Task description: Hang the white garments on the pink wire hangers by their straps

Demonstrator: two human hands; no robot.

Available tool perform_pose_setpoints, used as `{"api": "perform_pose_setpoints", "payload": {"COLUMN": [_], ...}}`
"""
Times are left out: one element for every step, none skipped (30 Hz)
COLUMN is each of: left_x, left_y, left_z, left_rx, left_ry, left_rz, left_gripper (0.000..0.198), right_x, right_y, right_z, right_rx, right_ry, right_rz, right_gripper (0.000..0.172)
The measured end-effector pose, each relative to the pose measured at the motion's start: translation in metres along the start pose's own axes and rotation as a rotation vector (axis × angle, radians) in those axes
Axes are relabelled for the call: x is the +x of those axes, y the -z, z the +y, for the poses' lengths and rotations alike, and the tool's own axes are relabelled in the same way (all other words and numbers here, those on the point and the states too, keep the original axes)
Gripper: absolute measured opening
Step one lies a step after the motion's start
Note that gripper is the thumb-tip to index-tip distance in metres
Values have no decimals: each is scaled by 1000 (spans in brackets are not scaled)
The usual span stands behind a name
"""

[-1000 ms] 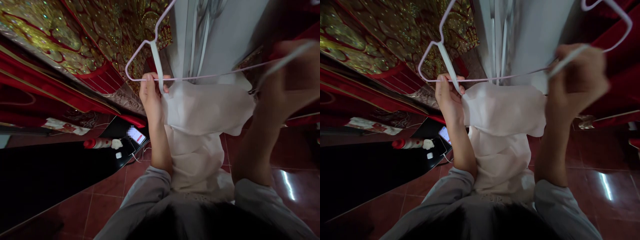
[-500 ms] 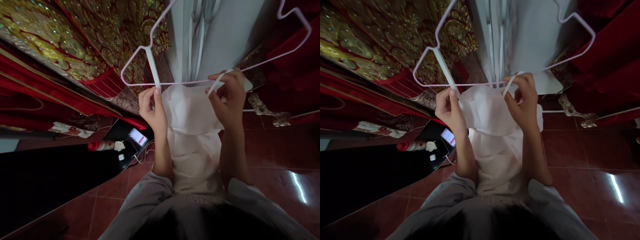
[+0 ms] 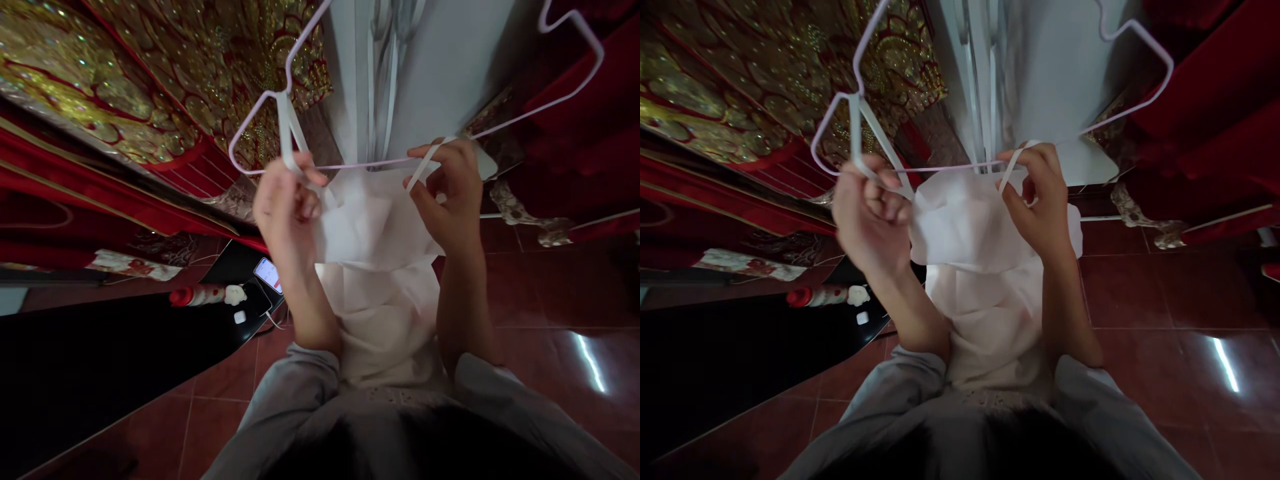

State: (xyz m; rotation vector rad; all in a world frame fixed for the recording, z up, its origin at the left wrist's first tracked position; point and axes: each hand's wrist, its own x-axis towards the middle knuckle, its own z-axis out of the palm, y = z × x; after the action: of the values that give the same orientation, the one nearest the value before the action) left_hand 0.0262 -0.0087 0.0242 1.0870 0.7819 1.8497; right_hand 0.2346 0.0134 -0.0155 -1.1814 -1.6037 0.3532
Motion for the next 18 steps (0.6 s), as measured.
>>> {"api": "perform_pose_setpoints", "payload": {"left_x": [6, 13, 20, 26, 30, 33, 33, 32, 28, 24, 18, 13, 9, 5, 3, 1, 1, 1], "left_y": [2, 5, 10, 16, 23, 29, 35, 38, 40, 38, 35, 29, 22, 15, 7, 1, -4, -7], "left_z": [10, 19, 24, 27, 26, 22, 15, 7, -2, -10, -18, -24, -28, -31, -33, -33, -34, -34], "left_rx": [-116, -177, -178, -163, -126, -85, -50, -24, -5, 4, 4, 1, -2, -4, -6, -13, -20, -23], "left_ry": [19, 20, -2, -35, -73, -115, -147, -164, -155, -120, -71, -21, 17, 26, 10, -27, -68, -96], "left_rz": [-5, 40, 95, 148, 203, 257, 308, 352, 381, 385, 360, 312, 252, 202, 163, 142, 129, 120], "left_gripper": [37, 45, 49, 51, 49, 45, 38, 32, 28, 27, 25, 23, 20, 17, 15, 14, 15, 17], "right_x": [1, 2, 3, 3, 4, 4, 4, 3, 3, 2, 1, 0, -1, -3, -4, -5, -5, -5], "right_y": [3, 5, 7, 10, 11, 12, 12, 12, 11, 9, 7, 5, 3, 0, -1, -2, -1, 1], "right_z": [0, 1, 1, 1, 2, 2, 2, 1, 1, 0, -1, -3, -5, -7, -8, -10, -9, -8], "right_rx": [-6, -10, -14, -16, -19, -21, -20, -17, -12, -8, -3, -1, -2, -4, 0, 11, 31, 55], "right_ry": [-3, -7, -13, -18, -24, -28, -28, -22, -16, -9, -4, 0, -1, -2, 1, 11, 33, 64], "right_rz": [4, 8, 8, 6, 1, -7, -10, -7, -5, 1, 7, 14, 22, 37, 60, 84, 109, 144], "right_gripper": [31, 31, 31, 32, 33, 34, 34, 34, 34, 33, 32, 32, 32, 32, 32, 32, 31, 29]}}
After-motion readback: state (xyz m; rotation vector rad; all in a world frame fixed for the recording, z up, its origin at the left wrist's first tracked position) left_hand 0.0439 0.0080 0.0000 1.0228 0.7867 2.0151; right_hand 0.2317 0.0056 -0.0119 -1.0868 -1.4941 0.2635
